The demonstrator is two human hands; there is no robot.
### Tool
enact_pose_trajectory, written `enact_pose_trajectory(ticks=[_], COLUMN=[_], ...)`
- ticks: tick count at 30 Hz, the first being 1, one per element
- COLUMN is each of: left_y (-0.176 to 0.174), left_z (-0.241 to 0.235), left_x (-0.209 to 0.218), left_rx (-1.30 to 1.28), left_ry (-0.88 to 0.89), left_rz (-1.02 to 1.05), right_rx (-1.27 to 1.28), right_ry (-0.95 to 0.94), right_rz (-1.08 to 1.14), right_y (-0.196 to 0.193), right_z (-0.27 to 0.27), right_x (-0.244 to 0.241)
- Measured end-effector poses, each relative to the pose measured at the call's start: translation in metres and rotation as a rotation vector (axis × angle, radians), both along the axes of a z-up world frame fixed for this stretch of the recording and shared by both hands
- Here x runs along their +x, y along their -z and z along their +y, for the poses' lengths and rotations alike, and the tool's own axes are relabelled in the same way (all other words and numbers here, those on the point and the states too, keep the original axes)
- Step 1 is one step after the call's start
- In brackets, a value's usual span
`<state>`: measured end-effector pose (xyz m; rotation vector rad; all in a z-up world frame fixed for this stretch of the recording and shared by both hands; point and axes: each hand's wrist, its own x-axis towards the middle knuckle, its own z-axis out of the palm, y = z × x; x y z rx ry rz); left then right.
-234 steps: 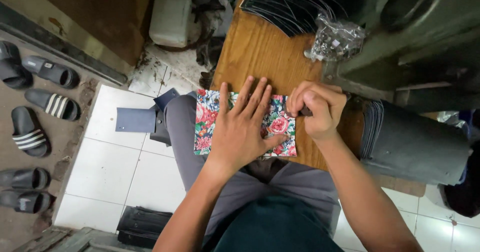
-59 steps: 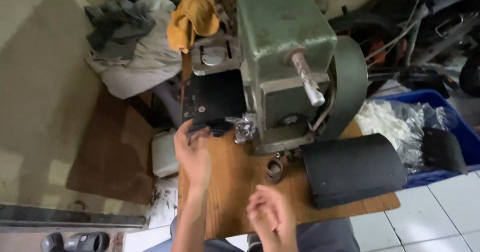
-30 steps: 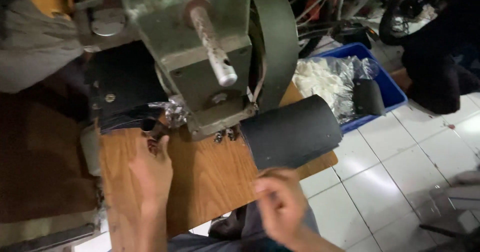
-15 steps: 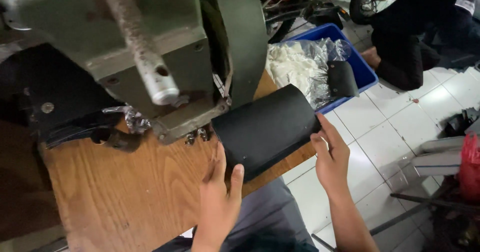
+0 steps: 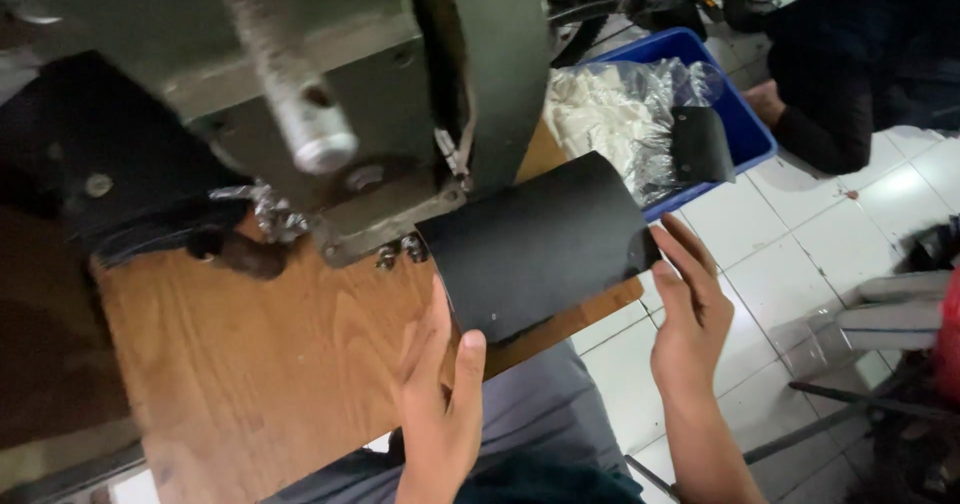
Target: The person sits at a wooden workbench and attaches snap fasteners to leather pieces. They align a snap component on a blue leather piece, hammer it with a mallet, then fit and press mating snap parts onto black leather pieces by hand, working on one piece at a time.
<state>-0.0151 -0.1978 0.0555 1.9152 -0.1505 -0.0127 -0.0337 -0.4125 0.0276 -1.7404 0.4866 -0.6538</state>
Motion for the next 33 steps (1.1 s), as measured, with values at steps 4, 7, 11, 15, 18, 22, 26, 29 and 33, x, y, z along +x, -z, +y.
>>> enact_pose_trajectory(ticks=[4,7,11,15,18,22,26,29,33], left_y=[0.011,0.008,0.036,0.115,0.082,0.057,0.062,0.055,0.046], left_z=[0.03,0.067,0.138,0.189,0.162,0.156,0.159,0.16,0.163], left_x=[-0.026,-0.046,-0.072,-0.111,-0.109,-0.103,-0.11,-0.114,-0.119], left_rx=[-0.072,-0.373,-0.305,-0.205,-0.26,-0.101,0.191,0.268,0.163], left_ry=[-0.267,-0.548,-0.744,-0.913,-0.919,-0.925,-0.892,-0.918,-0.944], left_rz=[0.043,0.077,-0.015,-0.017,0.118,0.338,0.25,0.104,-0.082], right_rx=[0.061,0.06,-0.201,-0.445,-0.592,-1.066,-1.407,-1.454,-1.483], right_ry=[-0.158,-0.309,-0.416,-0.344,-0.395,-0.425,-0.53,-0.613,-0.648], right_rz=[-0.136,-0.149,-0.03,-0.054,-0.197,-0.222,-0.086,-0.133,-0.203], right_y=[-0.003,-0.002,-0.026,-0.028,-0.029,-0.019,-0.002,0.002,0.007], right_z=[0.029,0.06,0.102,0.117,0.121,0.125,0.134,0.145,0.154], right_x=[-0.014,-0.022,-0.012,0.015,0.042,0.074,0.094,0.103,0.108])
